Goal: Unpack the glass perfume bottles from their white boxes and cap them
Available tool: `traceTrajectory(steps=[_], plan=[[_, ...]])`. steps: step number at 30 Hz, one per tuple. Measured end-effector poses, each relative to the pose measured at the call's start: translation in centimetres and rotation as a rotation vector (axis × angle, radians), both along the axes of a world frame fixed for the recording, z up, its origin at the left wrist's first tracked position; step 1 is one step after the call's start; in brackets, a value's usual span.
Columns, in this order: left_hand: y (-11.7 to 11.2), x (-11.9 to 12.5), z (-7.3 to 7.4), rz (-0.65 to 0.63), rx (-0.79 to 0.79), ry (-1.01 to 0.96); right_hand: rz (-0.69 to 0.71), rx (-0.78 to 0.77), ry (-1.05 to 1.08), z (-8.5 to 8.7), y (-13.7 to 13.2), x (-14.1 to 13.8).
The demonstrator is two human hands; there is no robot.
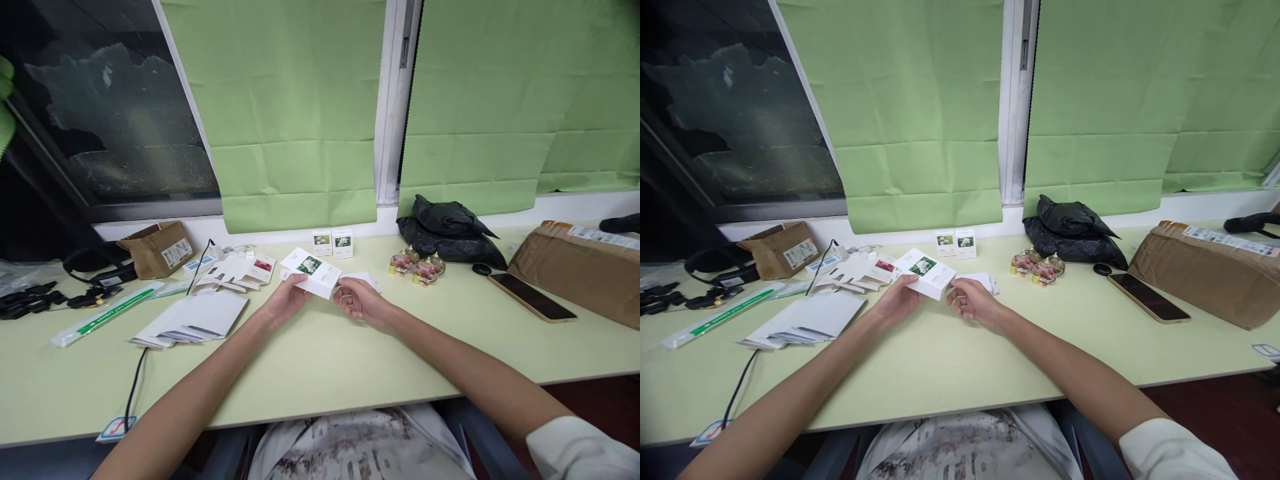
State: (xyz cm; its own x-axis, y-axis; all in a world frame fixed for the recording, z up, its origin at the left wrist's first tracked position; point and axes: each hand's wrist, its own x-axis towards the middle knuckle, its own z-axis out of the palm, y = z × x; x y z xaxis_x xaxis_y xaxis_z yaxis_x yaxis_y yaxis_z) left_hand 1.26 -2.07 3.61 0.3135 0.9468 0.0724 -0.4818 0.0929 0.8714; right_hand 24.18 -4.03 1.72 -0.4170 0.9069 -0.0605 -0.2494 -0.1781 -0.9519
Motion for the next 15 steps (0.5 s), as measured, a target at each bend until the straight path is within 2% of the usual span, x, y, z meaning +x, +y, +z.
traceTrajectory(steps=[8,15], plan=[[0.07,-0.23,-0.26,-0.043,0.037,0.061,0.023,0.031,0.035,0.51,-0.35,0.14],[-0.43,0.0,0.06,-0.062,0.073,0.1,0.026,-0.009,0.034,0.61,-0.22,0.23]])
